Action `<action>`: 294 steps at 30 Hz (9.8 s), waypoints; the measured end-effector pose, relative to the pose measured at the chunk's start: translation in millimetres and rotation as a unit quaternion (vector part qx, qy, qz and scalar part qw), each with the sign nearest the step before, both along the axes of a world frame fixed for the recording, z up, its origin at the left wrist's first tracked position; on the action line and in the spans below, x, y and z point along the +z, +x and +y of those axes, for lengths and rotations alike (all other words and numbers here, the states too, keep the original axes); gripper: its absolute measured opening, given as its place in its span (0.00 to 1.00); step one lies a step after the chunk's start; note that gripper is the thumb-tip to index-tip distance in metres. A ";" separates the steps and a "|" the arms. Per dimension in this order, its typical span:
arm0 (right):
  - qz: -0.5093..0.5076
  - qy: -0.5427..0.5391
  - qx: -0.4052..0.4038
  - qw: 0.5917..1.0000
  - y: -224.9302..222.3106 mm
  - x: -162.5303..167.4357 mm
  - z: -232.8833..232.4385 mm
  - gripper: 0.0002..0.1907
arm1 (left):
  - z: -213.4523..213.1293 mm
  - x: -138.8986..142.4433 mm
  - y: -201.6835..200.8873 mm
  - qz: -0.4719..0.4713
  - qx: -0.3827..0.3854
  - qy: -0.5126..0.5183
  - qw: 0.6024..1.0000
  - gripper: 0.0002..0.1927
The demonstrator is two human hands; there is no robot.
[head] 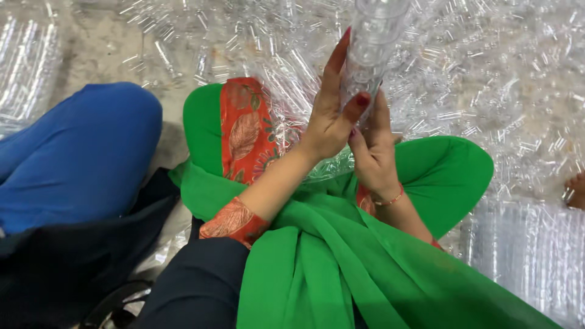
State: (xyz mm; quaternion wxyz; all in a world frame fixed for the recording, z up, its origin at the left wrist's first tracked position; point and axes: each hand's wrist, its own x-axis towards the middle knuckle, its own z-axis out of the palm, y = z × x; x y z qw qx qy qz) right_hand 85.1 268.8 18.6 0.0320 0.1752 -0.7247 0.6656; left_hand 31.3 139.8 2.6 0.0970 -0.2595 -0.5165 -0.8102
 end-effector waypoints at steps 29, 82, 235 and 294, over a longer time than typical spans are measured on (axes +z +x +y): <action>-0.059 -0.151 0.043 0.986 -45.8 -31.1 41.1 0.38 | -27.0 10.0 11.7 -0.058 0.053 -0.336 0.938 0.24; -0.130 0.641 0.158 0.740 30.8 15.6 155.7 0.35 | -77.7 -26.1 92.0 -0.017 0.144 -0.698 0.702 0.27; 0.078 0.426 -0.058 0.899 -217.9 -91.8 195.6 0.17 | -154.4 3.4 80.7 -0.176 -0.039 -0.510 0.841 0.17; -0.186 -0.387 0.110 0.897 -93.4 -55.6 152.8 0.43 | -5.2 -35.0 -13.2 -0.379 -0.274 0.057 0.882 0.26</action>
